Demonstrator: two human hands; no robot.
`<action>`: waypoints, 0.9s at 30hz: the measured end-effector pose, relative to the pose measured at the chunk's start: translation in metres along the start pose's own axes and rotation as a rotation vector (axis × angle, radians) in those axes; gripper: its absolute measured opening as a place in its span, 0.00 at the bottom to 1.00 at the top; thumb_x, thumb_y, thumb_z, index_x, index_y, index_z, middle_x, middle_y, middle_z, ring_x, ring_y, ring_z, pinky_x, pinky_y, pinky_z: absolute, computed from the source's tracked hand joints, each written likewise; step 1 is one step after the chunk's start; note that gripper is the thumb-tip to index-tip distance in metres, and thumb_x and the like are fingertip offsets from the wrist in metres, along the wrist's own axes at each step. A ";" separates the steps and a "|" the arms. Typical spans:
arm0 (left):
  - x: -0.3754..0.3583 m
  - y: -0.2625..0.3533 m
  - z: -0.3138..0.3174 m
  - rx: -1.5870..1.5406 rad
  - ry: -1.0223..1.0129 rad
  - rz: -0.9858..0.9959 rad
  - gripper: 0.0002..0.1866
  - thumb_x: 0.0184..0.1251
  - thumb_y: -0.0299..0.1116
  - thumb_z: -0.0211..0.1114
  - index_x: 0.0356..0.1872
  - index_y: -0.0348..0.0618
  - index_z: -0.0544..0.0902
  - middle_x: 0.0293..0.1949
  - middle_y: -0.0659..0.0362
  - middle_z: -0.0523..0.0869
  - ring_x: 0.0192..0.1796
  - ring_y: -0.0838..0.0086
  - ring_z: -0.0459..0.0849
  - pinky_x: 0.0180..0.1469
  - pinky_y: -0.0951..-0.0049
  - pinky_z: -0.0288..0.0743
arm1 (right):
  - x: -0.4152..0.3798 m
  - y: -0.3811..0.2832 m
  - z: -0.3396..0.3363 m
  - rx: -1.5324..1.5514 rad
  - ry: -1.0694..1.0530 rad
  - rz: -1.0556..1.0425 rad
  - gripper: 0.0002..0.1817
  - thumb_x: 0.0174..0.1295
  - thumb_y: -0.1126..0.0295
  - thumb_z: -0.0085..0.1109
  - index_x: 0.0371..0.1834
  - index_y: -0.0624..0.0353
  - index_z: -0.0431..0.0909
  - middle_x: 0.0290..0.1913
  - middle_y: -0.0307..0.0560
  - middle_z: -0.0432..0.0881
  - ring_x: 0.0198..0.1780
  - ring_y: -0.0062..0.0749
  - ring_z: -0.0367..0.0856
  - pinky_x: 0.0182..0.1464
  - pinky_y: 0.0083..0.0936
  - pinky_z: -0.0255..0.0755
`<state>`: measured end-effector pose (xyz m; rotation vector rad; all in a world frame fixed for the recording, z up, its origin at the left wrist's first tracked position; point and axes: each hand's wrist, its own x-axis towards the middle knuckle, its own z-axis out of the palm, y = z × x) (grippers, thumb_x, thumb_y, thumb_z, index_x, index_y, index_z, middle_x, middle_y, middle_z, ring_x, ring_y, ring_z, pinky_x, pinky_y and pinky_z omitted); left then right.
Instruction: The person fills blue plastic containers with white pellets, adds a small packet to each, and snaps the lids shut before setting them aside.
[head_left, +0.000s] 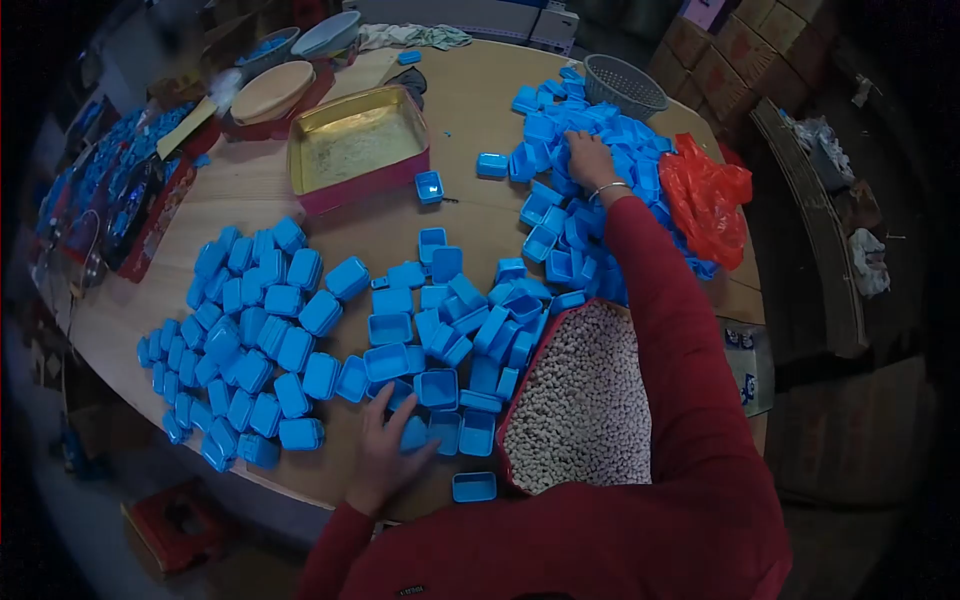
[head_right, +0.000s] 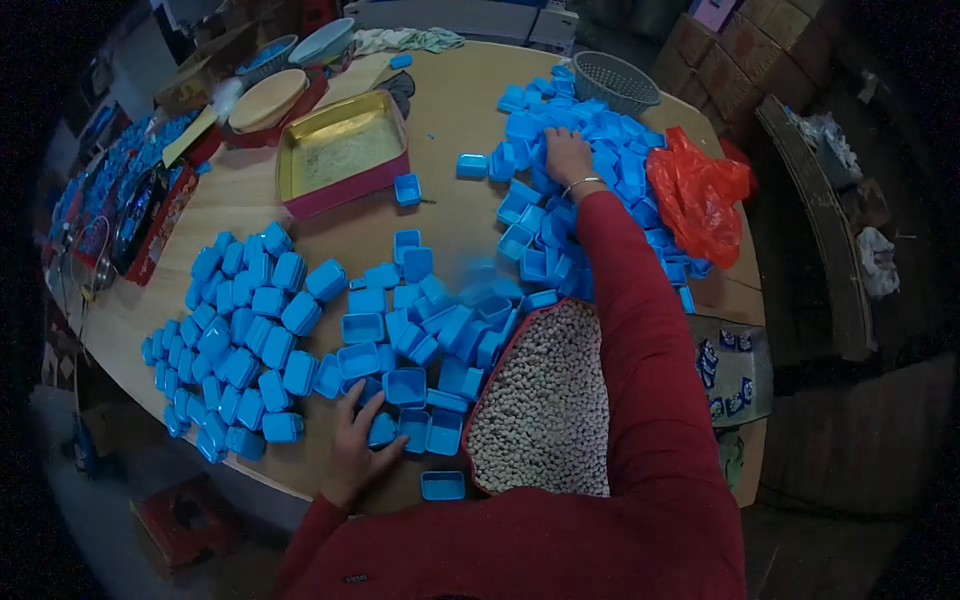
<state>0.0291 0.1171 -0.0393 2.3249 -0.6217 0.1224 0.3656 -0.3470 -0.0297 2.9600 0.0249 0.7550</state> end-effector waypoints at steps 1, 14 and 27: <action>0.003 -0.001 0.001 0.007 0.001 0.005 0.39 0.45 0.38 0.80 0.62 0.43 0.74 0.67 0.43 0.66 0.65 0.47 0.70 0.63 0.53 0.69 | 0.003 0.002 -0.005 -0.036 -0.069 -0.022 0.13 0.57 0.71 0.53 0.45 0.54 0.81 0.47 0.51 0.80 0.51 0.49 0.78 0.51 0.47 0.73; 0.000 0.001 -0.001 0.201 0.243 -0.043 0.38 0.57 0.53 0.67 0.65 0.41 0.70 0.70 0.39 0.60 0.70 0.42 0.60 0.69 0.45 0.53 | -0.207 -0.066 -0.225 0.339 -0.134 -0.258 0.08 0.54 0.74 0.62 0.38 0.59 0.80 0.35 0.50 0.77 0.40 0.48 0.78 0.39 0.40 0.73; 0.000 -0.002 -0.003 -0.093 0.265 -0.001 0.40 0.59 0.50 0.65 0.69 0.38 0.63 0.70 0.41 0.61 0.71 0.45 0.60 0.70 0.52 0.55 | -0.168 -0.096 -0.192 0.713 -0.254 -0.265 0.11 0.55 0.71 0.65 0.40 0.62 0.80 0.42 0.54 0.79 0.41 0.52 0.80 0.42 0.40 0.75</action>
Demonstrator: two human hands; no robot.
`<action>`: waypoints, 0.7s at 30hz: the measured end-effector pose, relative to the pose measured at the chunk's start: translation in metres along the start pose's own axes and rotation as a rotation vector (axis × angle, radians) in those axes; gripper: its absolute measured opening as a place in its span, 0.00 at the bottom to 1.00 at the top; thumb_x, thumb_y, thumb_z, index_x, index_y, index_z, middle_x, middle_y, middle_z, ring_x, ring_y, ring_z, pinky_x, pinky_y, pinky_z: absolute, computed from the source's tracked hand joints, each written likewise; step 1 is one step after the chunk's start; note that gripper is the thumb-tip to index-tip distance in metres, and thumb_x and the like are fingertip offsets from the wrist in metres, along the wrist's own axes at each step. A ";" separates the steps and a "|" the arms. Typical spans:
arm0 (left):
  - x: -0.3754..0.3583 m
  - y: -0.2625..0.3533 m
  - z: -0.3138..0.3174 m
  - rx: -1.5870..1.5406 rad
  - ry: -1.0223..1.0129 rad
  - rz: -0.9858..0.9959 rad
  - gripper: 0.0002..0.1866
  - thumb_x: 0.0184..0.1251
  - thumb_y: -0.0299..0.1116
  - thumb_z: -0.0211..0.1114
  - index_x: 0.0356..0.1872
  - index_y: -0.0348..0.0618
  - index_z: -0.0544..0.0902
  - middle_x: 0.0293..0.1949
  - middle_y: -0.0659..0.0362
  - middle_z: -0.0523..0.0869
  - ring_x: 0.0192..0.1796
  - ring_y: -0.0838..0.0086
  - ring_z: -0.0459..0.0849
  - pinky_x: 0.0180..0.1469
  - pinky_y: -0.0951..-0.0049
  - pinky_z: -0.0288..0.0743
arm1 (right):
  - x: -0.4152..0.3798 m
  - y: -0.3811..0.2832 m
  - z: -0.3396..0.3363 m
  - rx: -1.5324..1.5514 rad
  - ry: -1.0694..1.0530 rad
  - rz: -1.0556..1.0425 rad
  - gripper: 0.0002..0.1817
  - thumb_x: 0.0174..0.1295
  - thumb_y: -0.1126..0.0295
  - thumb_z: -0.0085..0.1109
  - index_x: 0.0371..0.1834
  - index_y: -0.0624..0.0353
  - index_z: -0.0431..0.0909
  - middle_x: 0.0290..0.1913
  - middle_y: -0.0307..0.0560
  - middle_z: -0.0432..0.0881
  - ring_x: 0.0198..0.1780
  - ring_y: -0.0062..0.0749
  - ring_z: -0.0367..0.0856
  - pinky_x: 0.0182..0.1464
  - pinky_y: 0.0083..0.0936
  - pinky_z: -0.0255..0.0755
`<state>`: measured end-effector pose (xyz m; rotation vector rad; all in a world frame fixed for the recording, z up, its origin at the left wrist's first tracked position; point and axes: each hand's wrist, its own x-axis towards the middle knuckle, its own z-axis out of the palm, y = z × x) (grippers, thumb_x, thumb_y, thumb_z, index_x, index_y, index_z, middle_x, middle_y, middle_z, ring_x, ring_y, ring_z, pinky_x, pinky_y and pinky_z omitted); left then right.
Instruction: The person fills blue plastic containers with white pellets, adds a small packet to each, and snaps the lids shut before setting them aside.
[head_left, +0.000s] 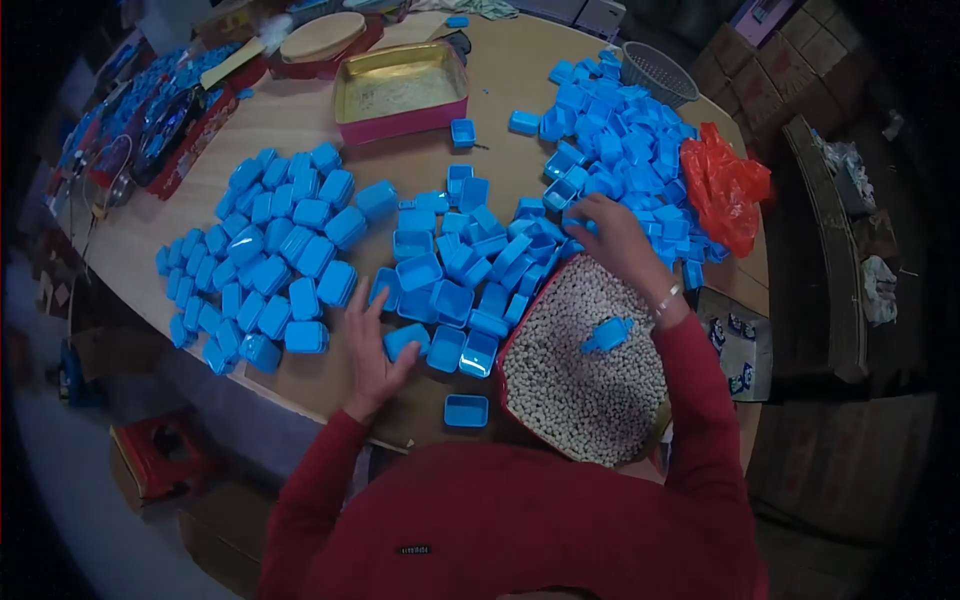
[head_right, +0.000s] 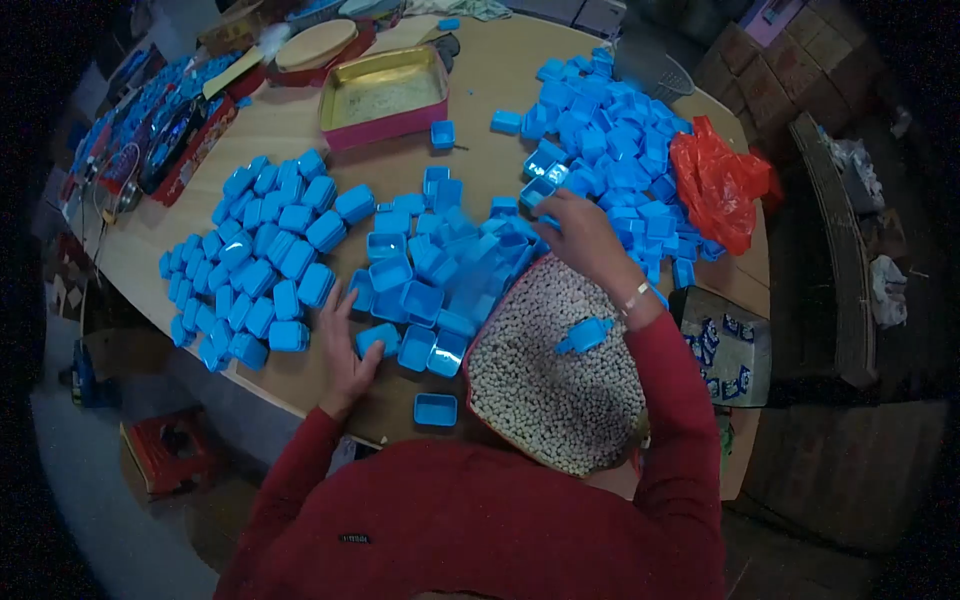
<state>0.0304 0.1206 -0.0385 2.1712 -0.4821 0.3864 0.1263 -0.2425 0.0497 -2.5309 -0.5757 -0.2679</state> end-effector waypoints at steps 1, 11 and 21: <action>0.000 -0.001 0.002 -0.039 0.003 -0.048 0.41 0.60 0.51 0.64 0.69 0.38 0.63 0.70 0.41 0.61 0.71 0.45 0.60 0.70 0.53 0.55 | 0.028 0.021 0.014 -0.047 0.037 -0.091 0.10 0.55 0.72 0.64 0.40 0.62 0.81 0.42 0.55 0.79 0.42 0.52 0.80 0.42 0.41 0.75; 0.009 -0.012 0.001 -0.244 -0.077 -0.206 0.44 0.59 0.57 0.62 0.70 0.38 0.63 0.71 0.42 0.62 0.72 0.49 0.62 0.71 0.54 0.55 | 0.221 0.151 0.116 -0.682 0.060 -0.124 0.22 0.50 0.71 0.61 0.51 0.56 0.75 0.45 0.53 0.79 0.49 0.50 0.79 0.47 0.41 0.77; -0.017 -0.001 0.004 -0.164 0.184 0.012 0.32 0.66 0.42 0.60 0.66 0.35 0.66 0.68 0.42 0.64 0.67 0.55 0.69 0.66 0.59 0.64 | -0.014 -0.024 -0.013 0.318 0.032 0.161 0.23 0.49 0.70 0.66 0.51 0.60 0.77 0.42 0.44 0.79 0.41 0.29 0.78 0.43 0.27 0.73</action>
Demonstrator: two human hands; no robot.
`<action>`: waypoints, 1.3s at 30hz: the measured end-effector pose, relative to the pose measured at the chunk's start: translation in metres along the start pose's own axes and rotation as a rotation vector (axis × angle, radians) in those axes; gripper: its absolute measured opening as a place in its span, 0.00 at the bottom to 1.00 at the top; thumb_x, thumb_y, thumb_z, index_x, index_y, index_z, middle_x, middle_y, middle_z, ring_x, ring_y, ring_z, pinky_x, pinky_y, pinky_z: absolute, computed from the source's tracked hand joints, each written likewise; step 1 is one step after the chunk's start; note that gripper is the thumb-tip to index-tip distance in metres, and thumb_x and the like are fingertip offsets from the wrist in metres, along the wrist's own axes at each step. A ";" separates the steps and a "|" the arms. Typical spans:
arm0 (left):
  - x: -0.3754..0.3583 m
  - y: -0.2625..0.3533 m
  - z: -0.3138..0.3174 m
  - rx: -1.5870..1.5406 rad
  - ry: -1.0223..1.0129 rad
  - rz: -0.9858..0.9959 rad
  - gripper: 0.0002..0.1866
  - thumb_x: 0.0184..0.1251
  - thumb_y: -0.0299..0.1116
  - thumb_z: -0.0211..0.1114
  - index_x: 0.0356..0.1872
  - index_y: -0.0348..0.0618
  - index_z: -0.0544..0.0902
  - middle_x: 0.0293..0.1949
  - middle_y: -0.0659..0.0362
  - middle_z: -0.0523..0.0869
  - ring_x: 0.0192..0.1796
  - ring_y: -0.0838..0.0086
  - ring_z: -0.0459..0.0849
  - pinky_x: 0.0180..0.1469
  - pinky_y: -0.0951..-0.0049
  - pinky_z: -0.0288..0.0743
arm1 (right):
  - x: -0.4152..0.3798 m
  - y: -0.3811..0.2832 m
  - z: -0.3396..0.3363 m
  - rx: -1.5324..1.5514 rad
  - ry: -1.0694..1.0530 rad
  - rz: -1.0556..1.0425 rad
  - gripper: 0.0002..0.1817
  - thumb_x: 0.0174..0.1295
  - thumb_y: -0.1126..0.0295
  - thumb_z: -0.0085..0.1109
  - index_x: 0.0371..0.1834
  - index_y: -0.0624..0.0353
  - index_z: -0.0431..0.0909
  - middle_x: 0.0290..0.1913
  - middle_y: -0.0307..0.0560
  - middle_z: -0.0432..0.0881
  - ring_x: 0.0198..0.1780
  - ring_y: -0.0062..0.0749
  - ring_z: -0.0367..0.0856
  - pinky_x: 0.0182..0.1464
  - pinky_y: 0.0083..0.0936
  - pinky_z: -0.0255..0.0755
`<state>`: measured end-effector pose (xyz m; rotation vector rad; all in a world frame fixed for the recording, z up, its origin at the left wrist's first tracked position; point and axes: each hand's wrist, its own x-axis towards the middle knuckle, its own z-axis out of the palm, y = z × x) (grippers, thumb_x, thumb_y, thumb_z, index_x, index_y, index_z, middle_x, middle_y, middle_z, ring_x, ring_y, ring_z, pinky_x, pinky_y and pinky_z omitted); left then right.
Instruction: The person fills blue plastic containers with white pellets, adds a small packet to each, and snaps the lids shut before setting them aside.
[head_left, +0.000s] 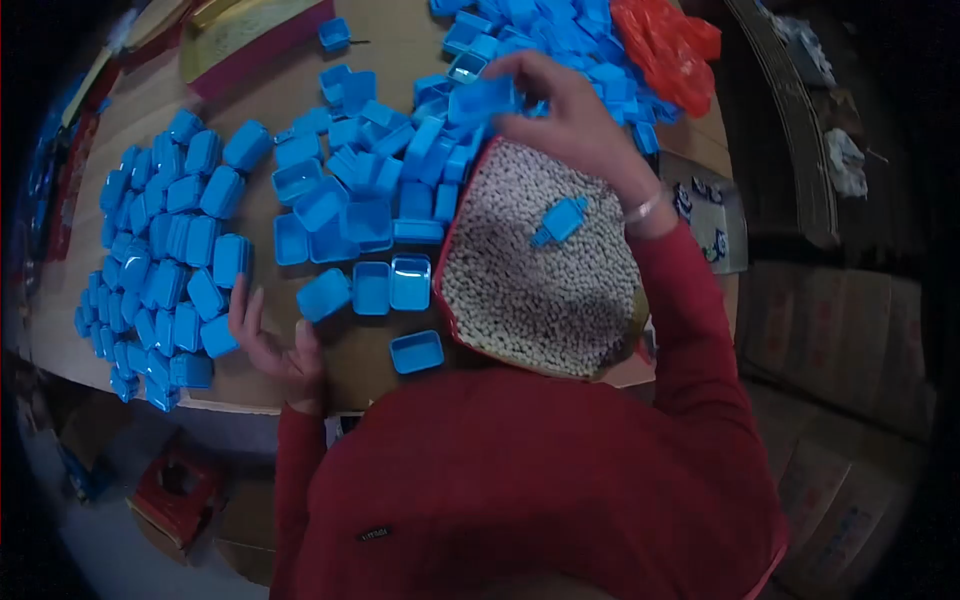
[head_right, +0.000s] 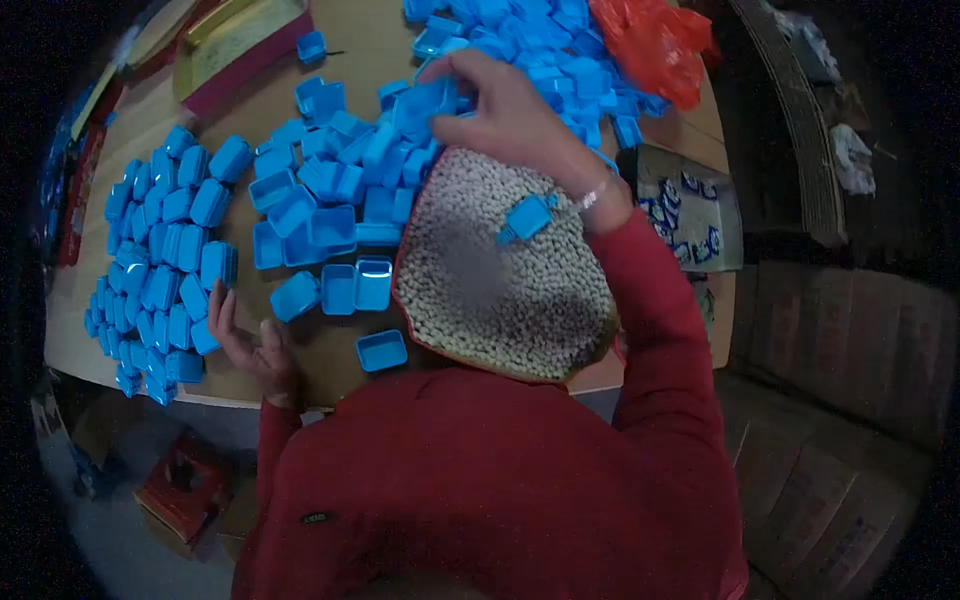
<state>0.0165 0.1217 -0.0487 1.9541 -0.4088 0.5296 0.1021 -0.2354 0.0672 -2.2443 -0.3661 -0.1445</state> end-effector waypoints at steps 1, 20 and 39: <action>-0.007 0.010 0.004 -0.088 0.000 0.016 0.31 0.66 0.40 0.59 0.66 0.35 0.66 0.68 0.43 0.65 0.65 0.57 0.71 0.65 0.61 0.67 | -0.037 -0.016 0.001 0.130 -0.064 0.093 0.22 0.50 0.73 0.65 0.52 0.60 0.77 0.42 0.40 0.79 0.44 0.21 0.76 0.46 0.21 0.72; 0.000 0.125 0.095 -0.982 -0.881 -0.938 0.18 0.76 0.33 0.51 0.62 0.38 0.72 0.58 0.56 0.77 0.58 0.71 0.78 0.58 0.67 0.76 | -0.256 -0.055 0.038 -0.476 -0.082 0.460 0.13 0.51 0.71 0.62 0.39 0.63 0.77 0.38 0.61 0.77 0.41 0.57 0.78 0.44 0.44 0.74; 0.003 0.124 0.126 -1.194 -1.075 -1.152 0.19 0.79 0.46 0.46 0.57 0.45 0.75 0.54 0.60 0.80 0.55 0.74 0.80 0.54 0.68 0.78 | -0.252 -0.039 0.020 0.009 0.252 0.410 0.12 0.55 0.81 0.61 0.43 0.63 0.78 0.39 0.53 0.79 0.40 0.44 0.82 0.41 0.32 0.75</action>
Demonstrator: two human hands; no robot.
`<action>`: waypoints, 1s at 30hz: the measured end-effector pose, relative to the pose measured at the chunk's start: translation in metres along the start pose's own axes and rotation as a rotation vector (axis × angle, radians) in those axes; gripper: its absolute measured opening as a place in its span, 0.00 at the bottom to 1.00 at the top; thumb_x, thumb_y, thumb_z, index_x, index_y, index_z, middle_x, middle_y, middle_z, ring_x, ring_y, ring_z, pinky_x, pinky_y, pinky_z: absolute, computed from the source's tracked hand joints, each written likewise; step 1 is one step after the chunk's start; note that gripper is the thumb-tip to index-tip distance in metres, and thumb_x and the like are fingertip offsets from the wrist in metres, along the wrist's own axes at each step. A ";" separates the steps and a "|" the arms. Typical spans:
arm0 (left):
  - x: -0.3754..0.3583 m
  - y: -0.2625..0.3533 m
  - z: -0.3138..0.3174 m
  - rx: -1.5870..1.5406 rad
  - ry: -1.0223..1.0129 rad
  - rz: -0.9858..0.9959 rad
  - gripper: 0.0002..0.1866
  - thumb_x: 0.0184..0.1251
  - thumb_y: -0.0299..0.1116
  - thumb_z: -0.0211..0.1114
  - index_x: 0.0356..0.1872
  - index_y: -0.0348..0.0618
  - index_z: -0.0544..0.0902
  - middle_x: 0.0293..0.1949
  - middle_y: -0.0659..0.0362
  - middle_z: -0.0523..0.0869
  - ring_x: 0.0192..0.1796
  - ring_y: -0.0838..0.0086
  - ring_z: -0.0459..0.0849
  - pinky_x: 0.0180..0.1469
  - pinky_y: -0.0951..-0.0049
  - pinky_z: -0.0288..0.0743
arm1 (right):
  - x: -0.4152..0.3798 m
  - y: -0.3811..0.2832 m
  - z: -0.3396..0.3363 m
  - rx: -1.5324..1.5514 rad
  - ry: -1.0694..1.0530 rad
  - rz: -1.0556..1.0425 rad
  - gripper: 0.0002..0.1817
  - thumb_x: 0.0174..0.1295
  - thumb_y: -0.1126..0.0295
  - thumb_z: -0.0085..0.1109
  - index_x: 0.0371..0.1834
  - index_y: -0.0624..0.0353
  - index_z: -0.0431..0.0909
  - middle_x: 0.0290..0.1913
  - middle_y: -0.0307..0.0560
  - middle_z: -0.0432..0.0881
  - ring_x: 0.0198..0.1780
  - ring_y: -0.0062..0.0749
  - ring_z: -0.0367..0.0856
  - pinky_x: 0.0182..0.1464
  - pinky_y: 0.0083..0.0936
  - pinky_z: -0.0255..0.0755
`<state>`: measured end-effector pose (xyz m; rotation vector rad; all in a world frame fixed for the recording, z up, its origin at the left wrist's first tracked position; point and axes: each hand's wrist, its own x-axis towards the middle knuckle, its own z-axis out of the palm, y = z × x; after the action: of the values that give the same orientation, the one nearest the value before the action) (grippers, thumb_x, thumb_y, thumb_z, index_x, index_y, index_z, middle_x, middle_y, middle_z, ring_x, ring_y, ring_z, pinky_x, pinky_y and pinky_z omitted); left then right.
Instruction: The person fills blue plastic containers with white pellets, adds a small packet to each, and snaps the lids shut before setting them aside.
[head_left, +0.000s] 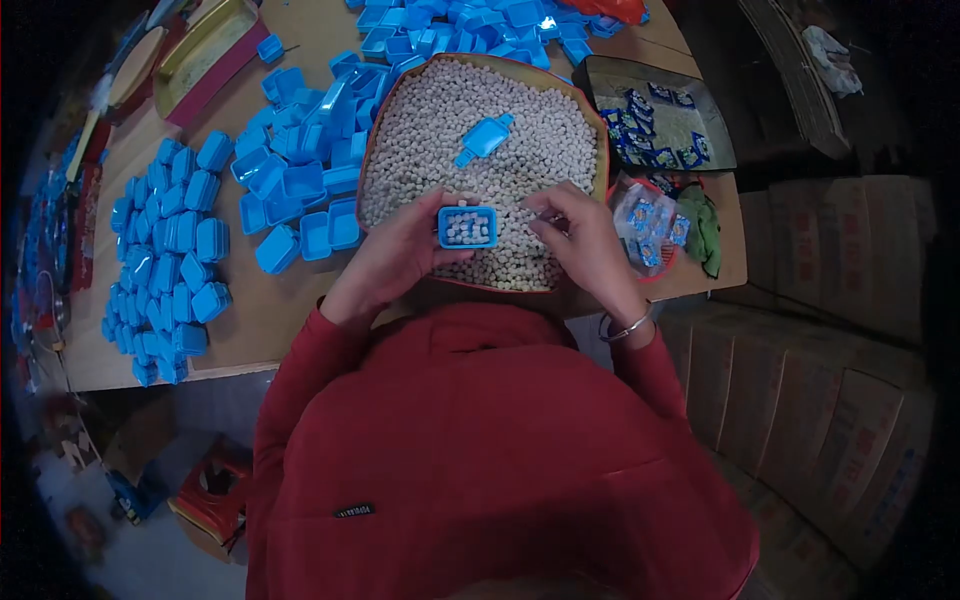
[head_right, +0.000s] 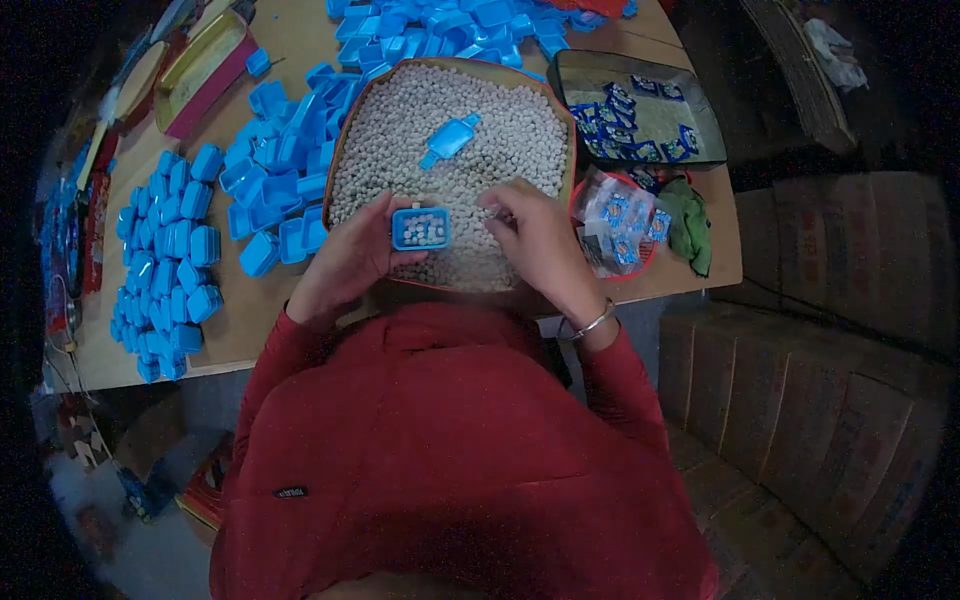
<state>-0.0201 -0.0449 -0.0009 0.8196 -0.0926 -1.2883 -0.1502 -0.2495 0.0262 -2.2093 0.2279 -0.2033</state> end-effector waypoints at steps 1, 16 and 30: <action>-0.001 0.001 0.001 0.014 0.001 0.008 0.20 0.79 0.45 0.45 0.58 0.45 0.75 0.54 0.60 0.80 0.56 0.74 0.80 0.54 0.68 0.78 | -0.004 0.006 -0.002 -0.009 -0.003 0.010 0.12 0.55 0.80 0.62 0.43 0.63 0.78 0.39 0.53 0.79 0.40 0.45 0.82 0.41 0.32 0.75; 0.000 -0.001 -0.003 0.041 -0.024 -0.006 0.24 0.79 0.47 0.44 0.65 0.43 0.71 0.56 0.59 0.79 0.57 0.72 0.79 0.56 0.66 0.77 | 0.004 -0.017 0.002 -0.276 -0.005 -0.175 0.10 0.55 0.79 0.56 0.41 0.63 0.78 0.41 0.54 0.76 0.44 0.52 0.79 0.45 0.40 0.74; 0.006 -0.001 0.011 0.355 0.135 0.046 0.21 0.63 0.22 0.64 0.59 0.41 0.76 0.47 0.61 0.83 0.46 0.78 0.83 0.45 0.77 0.80 | -0.003 0.026 0.013 -0.434 -0.215 -0.132 0.05 0.53 0.76 0.56 0.32 0.64 0.76 0.34 0.57 0.77 0.37 0.57 0.80 0.39 0.47 0.74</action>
<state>-0.0242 -0.0559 0.0038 1.1985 -0.2357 -1.1860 -0.1524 -0.2550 -0.0026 -2.6572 0.0041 0.0171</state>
